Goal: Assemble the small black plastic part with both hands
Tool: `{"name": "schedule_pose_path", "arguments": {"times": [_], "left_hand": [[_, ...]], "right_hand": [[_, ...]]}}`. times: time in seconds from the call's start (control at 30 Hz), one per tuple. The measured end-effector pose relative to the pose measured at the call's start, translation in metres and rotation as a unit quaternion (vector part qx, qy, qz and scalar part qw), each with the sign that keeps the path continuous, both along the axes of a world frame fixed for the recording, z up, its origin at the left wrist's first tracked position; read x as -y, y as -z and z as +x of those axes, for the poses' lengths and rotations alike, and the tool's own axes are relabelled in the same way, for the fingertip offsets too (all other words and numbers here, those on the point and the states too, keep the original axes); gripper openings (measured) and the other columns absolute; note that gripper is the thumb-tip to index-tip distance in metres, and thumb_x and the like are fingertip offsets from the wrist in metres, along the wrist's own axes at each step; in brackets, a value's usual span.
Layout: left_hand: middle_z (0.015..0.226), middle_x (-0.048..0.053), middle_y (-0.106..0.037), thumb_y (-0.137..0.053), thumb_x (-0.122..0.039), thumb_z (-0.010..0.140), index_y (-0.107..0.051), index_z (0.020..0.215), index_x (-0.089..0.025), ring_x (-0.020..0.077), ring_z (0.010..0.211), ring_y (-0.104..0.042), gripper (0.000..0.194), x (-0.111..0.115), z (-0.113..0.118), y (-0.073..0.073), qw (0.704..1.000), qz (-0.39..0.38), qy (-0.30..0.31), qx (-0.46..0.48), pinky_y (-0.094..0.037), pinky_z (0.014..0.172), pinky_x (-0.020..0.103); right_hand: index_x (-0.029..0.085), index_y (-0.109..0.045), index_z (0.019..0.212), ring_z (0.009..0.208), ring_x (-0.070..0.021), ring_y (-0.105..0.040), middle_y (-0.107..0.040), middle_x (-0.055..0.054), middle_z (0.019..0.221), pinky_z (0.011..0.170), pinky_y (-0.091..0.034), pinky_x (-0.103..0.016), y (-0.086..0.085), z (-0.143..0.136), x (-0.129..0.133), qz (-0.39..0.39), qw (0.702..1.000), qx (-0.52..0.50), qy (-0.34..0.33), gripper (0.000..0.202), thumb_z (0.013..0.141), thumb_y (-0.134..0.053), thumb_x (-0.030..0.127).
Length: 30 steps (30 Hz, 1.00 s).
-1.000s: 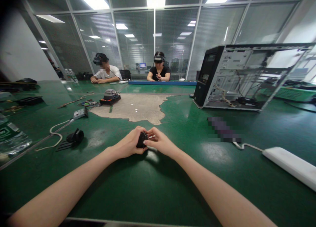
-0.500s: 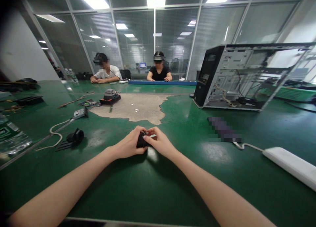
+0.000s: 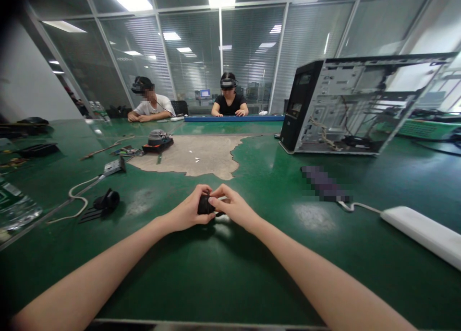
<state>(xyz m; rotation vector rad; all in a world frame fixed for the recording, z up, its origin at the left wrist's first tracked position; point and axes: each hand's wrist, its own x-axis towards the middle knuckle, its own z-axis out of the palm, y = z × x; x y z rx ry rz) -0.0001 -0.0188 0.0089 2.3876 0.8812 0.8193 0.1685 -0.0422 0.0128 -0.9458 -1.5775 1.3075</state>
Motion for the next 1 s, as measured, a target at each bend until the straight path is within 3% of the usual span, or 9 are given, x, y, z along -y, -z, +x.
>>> {"name": "schedule_pose_path", "arguments": {"times": [0.17,0.4,0.57,0.7,0.9,1.0], "left_hand": [[0.099,0.006,-0.045,-0.063,-0.026,0.063,-0.034,0.107,-0.019,0.0205,0.09,-0.049,0.053,0.002,0.001,-0.001,0.999,0.043,0.007,-0.028,-0.042,0.079,0.036],[0.099,0.006,-0.043,-0.062,-0.025,0.062,-0.034,0.106,-0.018,0.0203,0.088,-0.047,0.052,0.002,-0.001,-0.002,0.994,0.088,0.007,-0.061,-0.042,0.076,0.036],[0.1,0.006,-0.043,-0.062,-0.026,0.062,-0.034,0.106,-0.019,0.0208,0.089,-0.046,0.052,0.003,-0.002,-0.003,0.993,0.098,0.015,-0.056,-0.041,0.078,0.036],[0.099,0.006,-0.042,-0.062,-0.024,0.063,-0.033,0.106,-0.019,0.0204,0.09,-0.046,0.052,0.003,-0.002,-0.003,0.994,0.097,0.02,-0.054,-0.04,0.078,0.035],[0.1,0.005,-0.043,-0.062,-0.025,0.062,-0.034,0.106,-0.02,0.0208,0.089,-0.046,0.052,0.003,-0.002,-0.003,0.995,0.085,0.017,-0.049,-0.04,0.078,0.037],[0.1,0.005,-0.043,-0.062,-0.027,0.062,-0.035,0.105,-0.02,0.0208,0.089,-0.047,0.052,0.004,-0.003,-0.003,0.995,0.086,0.018,-0.052,-0.04,0.077,0.037]], "right_hand": [[0.019,-0.05,0.085,0.077,-0.0134,-0.054,-0.055,-0.002,0.084,0.07,-0.046,-0.03,0.005,-0.001,-0.003,-0.031,0.999,0.015,0.03,0.025,0.071,-0.058,0.038],[0.02,-0.045,0.084,0.081,-0.0132,-0.054,-0.055,0.0,0.085,0.074,-0.044,-0.031,-0.001,0.009,0.0,-0.022,0.998,-0.013,-0.066,0.032,0.063,-0.068,0.029],[0.019,-0.047,0.076,0.074,-0.0114,-0.052,-0.054,0.002,0.077,0.07,-0.044,-0.028,0.003,0.004,-0.001,-0.039,0.999,-0.028,-0.007,0.021,0.07,-0.06,0.035],[0.018,-0.05,0.08,0.075,-0.0118,-0.052,-0.054,0.0,0.081,0.07,-0.044,-0.028,0.007,0.0,-0.004,-0.057,0.998,-0.02,0.024,0.025,0.068,-0.062,0.036],[0.019,-0.047,0.081,0.08,-0.0134,-0.054,-0.056,0.0,0.084,0.074,-0.043,-0.03,0.001,0.007,-0.001,-0.036,0.998,-0.014,-0.041,0.03,0.063,-0.068,0.029],[0.019,-0.047,0.08,0.079,-0.0132,-0.053,-0.056,0.001,0.083,0.073,-0.043,-0.029,0.001,0.007,0.0,-0.033,0.999,-0.019,-0.037,0.026,0.065,-0.066,0.029]]}}
